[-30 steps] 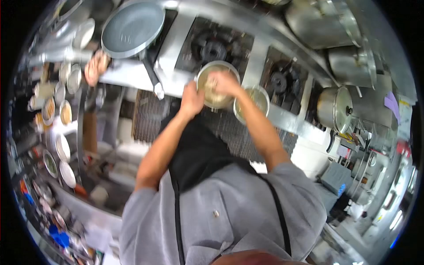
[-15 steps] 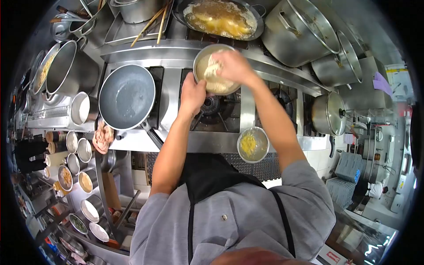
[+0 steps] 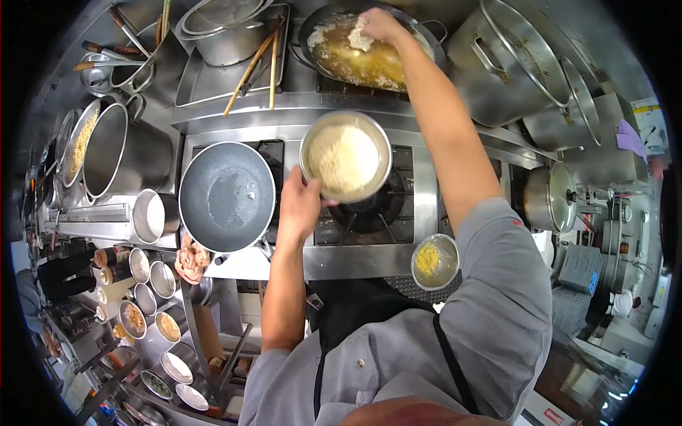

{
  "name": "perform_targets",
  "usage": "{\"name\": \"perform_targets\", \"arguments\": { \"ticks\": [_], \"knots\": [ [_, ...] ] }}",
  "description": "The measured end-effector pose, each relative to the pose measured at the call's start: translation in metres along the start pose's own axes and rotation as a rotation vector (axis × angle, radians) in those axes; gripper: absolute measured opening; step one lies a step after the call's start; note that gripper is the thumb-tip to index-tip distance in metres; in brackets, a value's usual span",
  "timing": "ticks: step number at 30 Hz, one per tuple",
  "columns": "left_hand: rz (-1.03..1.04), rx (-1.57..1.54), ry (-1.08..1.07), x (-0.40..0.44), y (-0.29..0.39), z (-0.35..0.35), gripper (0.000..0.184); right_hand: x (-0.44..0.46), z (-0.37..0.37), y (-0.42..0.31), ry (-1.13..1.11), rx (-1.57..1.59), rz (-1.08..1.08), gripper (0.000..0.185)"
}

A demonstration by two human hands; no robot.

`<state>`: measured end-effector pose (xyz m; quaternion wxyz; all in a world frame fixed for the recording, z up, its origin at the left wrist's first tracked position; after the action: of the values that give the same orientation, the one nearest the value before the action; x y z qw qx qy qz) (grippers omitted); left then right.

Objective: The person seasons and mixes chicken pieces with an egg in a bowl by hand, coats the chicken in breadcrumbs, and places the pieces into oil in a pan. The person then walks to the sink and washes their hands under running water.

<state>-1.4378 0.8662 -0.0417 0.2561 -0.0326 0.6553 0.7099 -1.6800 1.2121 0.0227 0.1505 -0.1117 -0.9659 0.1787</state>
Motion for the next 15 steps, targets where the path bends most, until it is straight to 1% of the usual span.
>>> {"name": "perform_targets", "arguments": {
  "ticks": [1, 3, 4, 5, 6, 7, 8, 9, 10, 11, 12, 13, 14, 15],
  "knots": [
    [-0.041, 0.004, 0.007, -0.006, -0.013, -0.006, 0.024, 0.013, 0.019, 0.019, 0.003, 0.01, -0.009, 0.023],
    [-0.033, -0.048, 0.024, -0.02, -0.02, -0.014, 0.023, 0.037, 0.04, 0.053, 0.032, -0.433, -0.132, 0.032],
    [-0.046, -0.029, 0.034, -0.03, -0.022, -0.018, 0.024, 0.032, 0.028, 0.058, 0.035, -0.341, -0.061, 0.033],
    [-0.069, -0.007, 0.041, -0.041, -0.027, -0.021, 0.026, 0.008, -0.001, 0.049, 0.069, -0.177, 0.049, 0.027],
    [-0.09, -0.005, 0.031, -0.05, -0.033, -0.027, 0.032, -0.02, -0.032, 0.035, 0.119, -0.009, 0.152, 0.021],
    [-0.099, -0.015, 0.058, -0.059, -0.031, -0.03, 0.032, -0.051, -0.064, 0.012, 0.202, 0.23, 0.27, 0.01],
    [-0.06, -0.063, 0.031, -0.069, -0.022, -0.029, 0.035, -0.033, -0.066, 0.056, 0.312, -0.08, 0.021, 0.035],
    [-0.02, -0.115, 0.046, -0.085, -0.018, -0.038, 0.039, -0.071, -0.095, 0.027, 0.24, -0.17, 0.078, 0.036],
    [0.001, -0.115, 0.062, -0.098, -0.019, -0.05, 0.041, -0.111, -0.11, 0.022, 0.212, 0.26, 0.199, 0.032],
    [0.043, -0.167, 0.078, -0.111, -0.017, -0.06, 0.042, -0.165, -0.114, -0.012, 0.089, 0.852, 0.308, 0.031],
    [0.091, -0.08, 0.112, -0.13, -0.009, -0.076, 0.041, -0.196, -0.127, -0.013, 0.126, 0.852, 0.226, 0.029],
    [0.051, -0.145, 0.163, -0.151, -0.012, -0.091, 0.041, -0.224, -0.14, -0.002, 0.131, 0.801, 0.124, 0.028],
    [0.129, -0.143, 0.217, -0.174, -0.003, -0.106, 0.039, -0.256, -0.144, 0.027, 0.123, 0.866, 0.223, 0.029],
    [0.012, -0.153, 0.256, -0.199, -0.013, -0.124, 0.036, -0.292, -0.143, 0.044, 0.12, 0.952, 0.344, 0.029]
  ]
}}
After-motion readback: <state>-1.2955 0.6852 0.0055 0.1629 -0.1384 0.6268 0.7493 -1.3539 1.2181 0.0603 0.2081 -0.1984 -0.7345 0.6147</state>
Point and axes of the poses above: each hand's wrist, its own x-axis towards the middle knuckle, its own z-axis out of the palm, y = z × x, the point moved 9 cm from there along x, towards the middle knuckle, and after that the axes turned 8 degrees about y, right-handed, at the moved point
